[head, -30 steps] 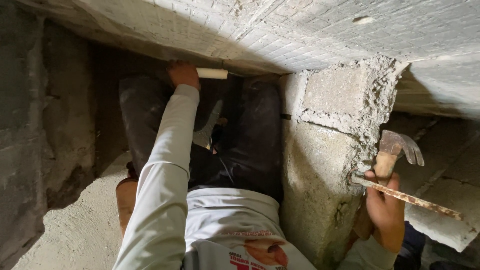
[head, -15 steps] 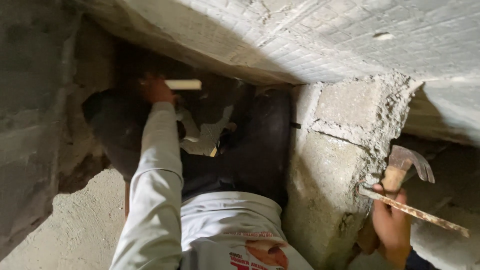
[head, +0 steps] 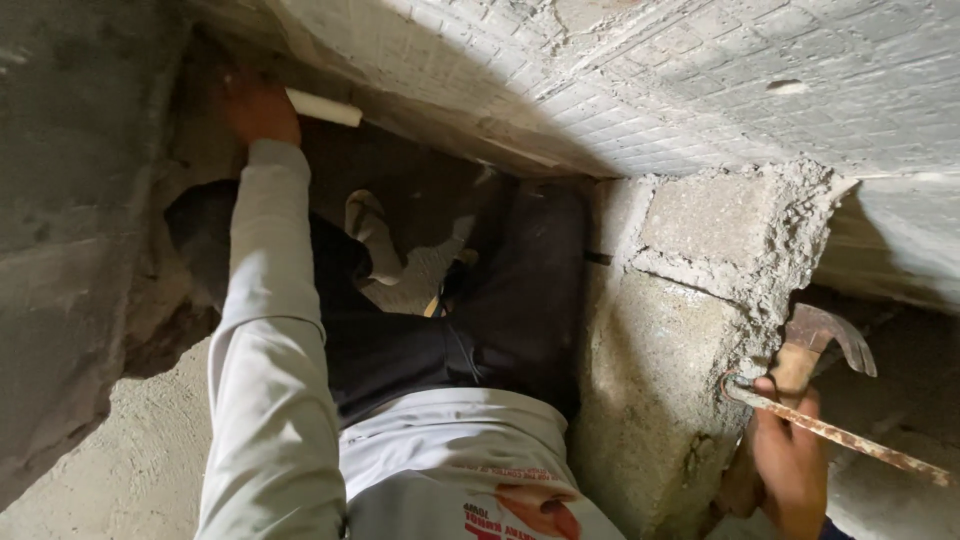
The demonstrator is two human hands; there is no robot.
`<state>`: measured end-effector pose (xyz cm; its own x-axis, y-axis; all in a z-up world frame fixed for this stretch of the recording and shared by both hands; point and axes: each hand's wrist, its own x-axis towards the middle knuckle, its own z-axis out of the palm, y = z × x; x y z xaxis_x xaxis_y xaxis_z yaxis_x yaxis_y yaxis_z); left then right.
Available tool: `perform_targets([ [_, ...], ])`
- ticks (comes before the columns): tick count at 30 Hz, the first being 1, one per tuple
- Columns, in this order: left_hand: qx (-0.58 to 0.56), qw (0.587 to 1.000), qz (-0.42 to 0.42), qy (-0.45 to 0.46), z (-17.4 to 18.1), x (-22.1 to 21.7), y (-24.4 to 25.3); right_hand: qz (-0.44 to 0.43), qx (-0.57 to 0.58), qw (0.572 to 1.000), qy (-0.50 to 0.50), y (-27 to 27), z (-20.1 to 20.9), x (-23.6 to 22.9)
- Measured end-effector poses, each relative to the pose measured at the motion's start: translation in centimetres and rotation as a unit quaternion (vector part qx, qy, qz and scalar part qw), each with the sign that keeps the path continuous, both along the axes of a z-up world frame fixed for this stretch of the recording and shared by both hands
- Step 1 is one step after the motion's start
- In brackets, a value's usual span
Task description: Hammering a PVC pipe segment into a hole in a concrete wall.
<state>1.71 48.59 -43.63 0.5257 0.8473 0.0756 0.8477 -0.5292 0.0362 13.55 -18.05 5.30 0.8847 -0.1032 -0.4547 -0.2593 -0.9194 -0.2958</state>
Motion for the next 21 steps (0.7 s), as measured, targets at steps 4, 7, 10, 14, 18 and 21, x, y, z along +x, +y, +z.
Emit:
perform_targets([
  [4, 0.004, 0.996, -0.003, 0.091, 2.1, 1.3, 1.1, 0.003, -0.027, 1.0, 0.009, -1.0, -0.3, 0.3],
  [7, 0.045, 0.994, 0.021, 0.096, 1.3, 2.1, 1.8, 0.042, 0.009, 0.999, -0.011, -2.4, -1.0, 0.5],
  [10, 0.048, 0.987, 0.014, 0.155, 4.8, 2.9, 1.3, 0.054, -0.002, 0.998, -0.031, -1.7, -0.8, 0.1],
  [14, 0.0, 0.98, -0.003, 0.198, 3.8, 3.3, 2.5, 0.116, 0.078, 0.985, -0.099, -5.3, -2.8, 0.5],
  [18, 0.021, 0.997, -0.001, 0.081, 3.1, 2.2, 1.3, 0.027, -0.016, 0.999, -0.042, -0.1, -0.1, -0.2],
  [21, 0.027, 0.999, -0.012, 0.045, 3.0, 2.2, 1.5, 0.036, -0.047, 0.998, -0.025, -1.0, -0.6, 0.2],
])
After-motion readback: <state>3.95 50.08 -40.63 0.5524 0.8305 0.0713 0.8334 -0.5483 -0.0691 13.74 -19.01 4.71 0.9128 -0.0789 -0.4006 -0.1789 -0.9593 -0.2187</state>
